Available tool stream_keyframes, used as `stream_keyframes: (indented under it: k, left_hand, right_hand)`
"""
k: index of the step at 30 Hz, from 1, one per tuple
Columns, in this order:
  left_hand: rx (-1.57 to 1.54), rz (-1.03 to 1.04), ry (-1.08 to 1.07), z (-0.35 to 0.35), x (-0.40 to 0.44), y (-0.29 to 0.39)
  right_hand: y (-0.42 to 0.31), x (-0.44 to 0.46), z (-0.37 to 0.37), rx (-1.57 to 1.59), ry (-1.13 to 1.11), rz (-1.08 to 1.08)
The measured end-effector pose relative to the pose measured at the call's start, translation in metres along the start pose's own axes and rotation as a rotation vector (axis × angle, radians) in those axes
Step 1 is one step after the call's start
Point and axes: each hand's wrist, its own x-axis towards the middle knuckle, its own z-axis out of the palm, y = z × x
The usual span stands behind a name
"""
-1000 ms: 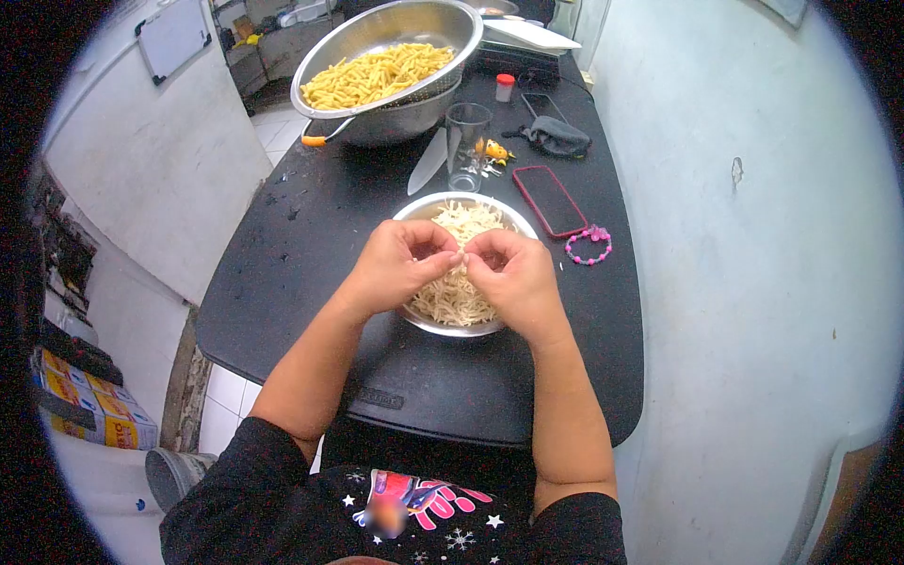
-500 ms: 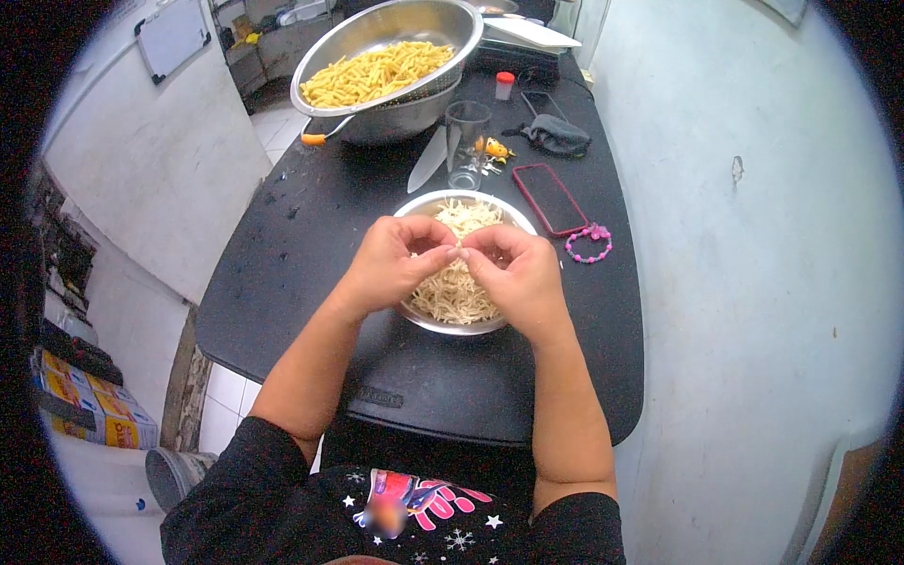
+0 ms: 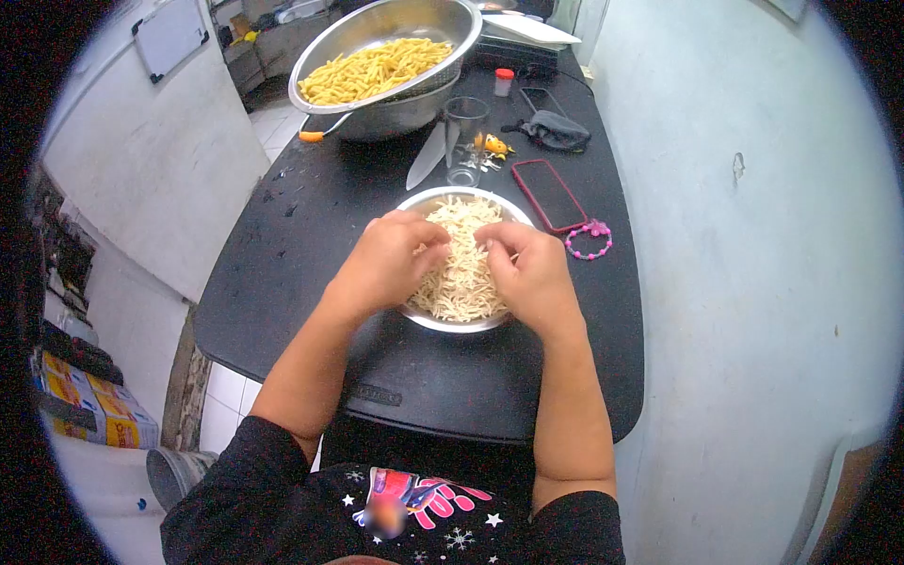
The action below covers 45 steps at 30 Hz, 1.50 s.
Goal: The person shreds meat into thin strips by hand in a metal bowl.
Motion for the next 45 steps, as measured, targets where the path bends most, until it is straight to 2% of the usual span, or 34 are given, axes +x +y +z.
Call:
stream_keyframes:
  k: [1,4,5,6,10,16,19,22,25,32,37,40,45]
  left_hand:
    - [0.128,0.068,0.026,0.002,-0.001,0.0]
    - [0.139,-0.032,-0.195,0.002,-0.001,-0.001]
    - [0.083,-0.087,-0.192,0.002,0.0,0.0]
    - [0.027,-0.142,-0.189,0.0,0.002,0.001]
    - [-0.324,-0.341,-0.076,0.0,0.004,-0.001]
    - [-0.799,-0.434,-0.146,0.001,0.007,-0.006]
    - [-0.916,-0.482,-0.141,0.002,0.007,0.001]
    - [-0.773,-0.367,-0.169,0.008,0.004,-0.001]
    - [-0.636,-0.298,-0.163,0.01,0.004,-0.001]
    - [-0.837,-0.361,-0.09,0.021,0.003,0.0]
    - [-0.999,-0.372,-0.067,0.023,0.005,0.0]
    - [-0.913,-0.323,-0.145,0.023,0.004,-0.001]
    - [-0.893,-0.385,-0.035,0.023,0.003,0.0]
  right_hand:
    - [-0.005,-0.001,0.0,-0.094,-0.021,-0.066]
    - [-0.01,-0.007,0.004,-0.458,-0.121,-0.194]
    - [-0.011,-0.008,0.006,-0.594,-0.16,-0.224]
    - [-0.01,-0.008,0.009,-0.582,-0.164,-0.193]
    - [-0.006,-0.001,0.007,-0.126,0.023,-0.063]
    - [-0.015,-0.005,0.008,0.256,-0.036,0.07]
    - [-0.018,-0.003,0.007,0.089,-0.026,0.087]
    - [-0.012,-0.002,0.011,0.072,0.001,0.072]
    - [-0.016,-0.003,0.014,0.264,-0.027,0.089]
    - [-0.018,-0.004,0.017,0.345,0.055,0.131]
    - [-0.007,-0.005,0.022,0.17,0.087,0.029]
    - [-0.004,-0.004,0.023,0.088,0.101,-0.008]
    - [-0.001,-0.004,0.02,0.081,0.043,-0.005]
